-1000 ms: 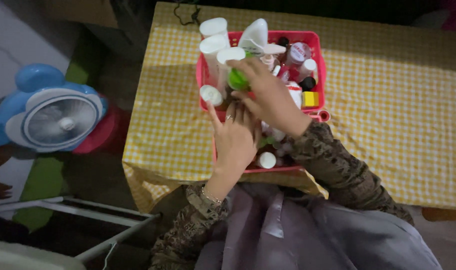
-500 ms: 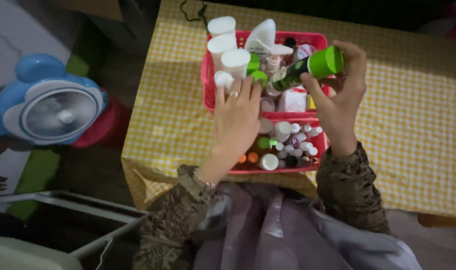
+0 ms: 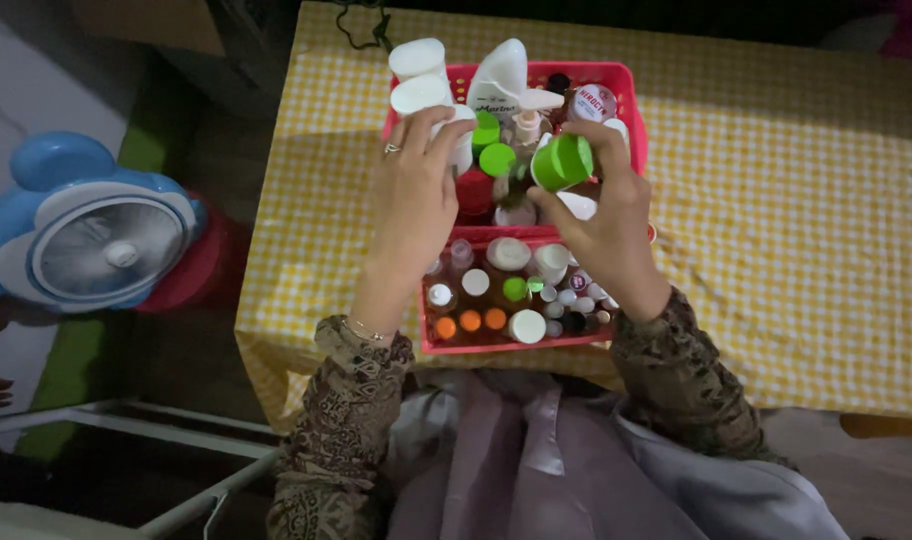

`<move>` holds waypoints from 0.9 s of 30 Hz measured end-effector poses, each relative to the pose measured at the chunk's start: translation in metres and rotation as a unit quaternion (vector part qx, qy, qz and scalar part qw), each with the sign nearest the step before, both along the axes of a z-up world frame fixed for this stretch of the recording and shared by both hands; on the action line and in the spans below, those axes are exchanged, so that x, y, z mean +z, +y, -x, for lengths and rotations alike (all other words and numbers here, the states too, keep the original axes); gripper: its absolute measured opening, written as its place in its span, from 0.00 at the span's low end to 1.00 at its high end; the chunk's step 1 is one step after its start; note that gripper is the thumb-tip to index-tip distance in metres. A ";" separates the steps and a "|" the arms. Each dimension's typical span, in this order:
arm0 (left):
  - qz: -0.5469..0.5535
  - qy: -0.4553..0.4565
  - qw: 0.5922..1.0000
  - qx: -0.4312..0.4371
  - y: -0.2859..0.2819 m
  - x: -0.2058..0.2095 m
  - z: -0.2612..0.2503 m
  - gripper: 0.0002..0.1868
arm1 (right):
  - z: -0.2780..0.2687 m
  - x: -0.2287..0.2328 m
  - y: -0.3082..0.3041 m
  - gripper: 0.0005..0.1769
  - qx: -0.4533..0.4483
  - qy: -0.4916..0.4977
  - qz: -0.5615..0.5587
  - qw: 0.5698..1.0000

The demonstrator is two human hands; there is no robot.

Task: Organizing various skincare and cosmetic bottles into a red two-tier storage bin.

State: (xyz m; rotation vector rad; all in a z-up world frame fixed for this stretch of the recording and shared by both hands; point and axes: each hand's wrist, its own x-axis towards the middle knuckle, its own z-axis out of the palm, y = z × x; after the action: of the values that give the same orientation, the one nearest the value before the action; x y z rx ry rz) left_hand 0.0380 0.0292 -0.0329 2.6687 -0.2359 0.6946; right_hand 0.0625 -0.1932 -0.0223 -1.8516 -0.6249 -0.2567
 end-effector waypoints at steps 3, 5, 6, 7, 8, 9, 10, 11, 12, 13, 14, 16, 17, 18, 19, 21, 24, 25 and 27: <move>-0.015 -0.011 0.999 0.035 -0.001 0.002 0.000 0.25 | 0.003 -0.001 0.001 0.37 0.005 0.008 0.024 1.000; -0.016 -0.029 0.998 0.052 -0.003 0.002 0.000 0.20 | 0.004 -0.011 0.004 0.35 0.003 0.012 0.031 0.999; -0.016 -0.036 0.997 0.063 -0.004 0.003 -0.001 0.19 | 0.000 -0.019 0.006 0.35 0.007 0.020 0.017 1.000; -0.016 -0.042 0.996 0.074 -0.005 0.003 -0.002 0.17 | -0.003 -0.028 0.008 0.35 0.011 0.029 0.002 1.000; -0.017 -0.044 0.996 0.073 -0.006 0.003 -0.002 0.17 | -0.002 -0.027 0.010 0.35 0.011 0.027 0.002 1.000; -0.016 -0.043 0.994 0.095 -0.007 0.002 -0.001 0.16 | -0.001 -0.026 0.011 0.34 0.016 0.033 -0.010 0.999; -0.014 -0.041 0.992 0.118 -0.008 0.001 0.000 0.16 | 0.000 -0.025 0.013 0.34 0.022 0.040 -0.021 0.999; -0.014 -0.041 0.992 0.117 -0.005 -0.003 -0.002 0.16 | -0.003 -0.023 0.013 0.34 0.022 0.040 -0.021 0.999; -0.030 -0.046 0.990 0.133 -0.001 -0.007 -0.003 0.18 | -0.005 -0.023 0.013 0.34 0.028 0.033 -0.025 0.999; -0.046 -0.052 0.987 0.148 0.002 -0.012 -0.004 0.21 | -0.007 -0.022 0.012 0.34 0.034 0.027 -0.029 0.999; -0.047 -0.051 0.987 0.147 -0.001 -0.007 -0.001 0.21 | -0.008 -0.017 0.012 0.34 0.032 0.028 -0.030 0.999; -0.047 -0.002 0.989 0.143 -0.005 0.003 0.004 0.34 | -0.011 -0.006 0.013 0.37 0.073 -0.004 0.058 0.996; -0.048 -0.002 0.989 0.142 -0.004 0.002 0.003 0.34 | -0.012 -0.004 0.013 0.37 0.072 -0.004 0.058 0.996; -0.032 0.027 0.990 0.133 -0.003 0.001 0.002 0.39 | -0.013 -0.003 0.013 0.37 0.084 -0.011 0.066 0.994; -0.015 0.056 0.991 0.123 -0.002 0.000 0.001 0.44 | -0.014 -0.002 0.012 0.37 0.096 -0.017 0.074 0.993; -0.023 0.068 0.989 0.133 -0.005 -0.001 0.002 0.45 | -0.013 -0.003 0.011 0.37 0.091 -0.013 0.086 0.992; -0.048 0.111 0.983 0.141 -0.013 0.008 0.006 0.44 | -0.008 0.002 0.007 0.35 0.096 -0.003 0.104 0.990; -0.066 0.142 0.978 0.140 -0.016 0.012 0.007 0.41 | -0.006 0.006 0.005 0.34 0.108 0.001 0.110 0.988; -0.088 0.158 0.976 0.119 -0.026 0.012 0.008 0.43 | 0.002 0.014 -0.003 0.33 0.084 0.006 0.094 0.992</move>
State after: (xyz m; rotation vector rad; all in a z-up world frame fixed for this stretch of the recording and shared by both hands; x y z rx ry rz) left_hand 0.0299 0.0029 -0.0211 2.9588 0.1145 0.3154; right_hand 0.0606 -0.1960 -0.0085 -1.9655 -0.8150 -0.0776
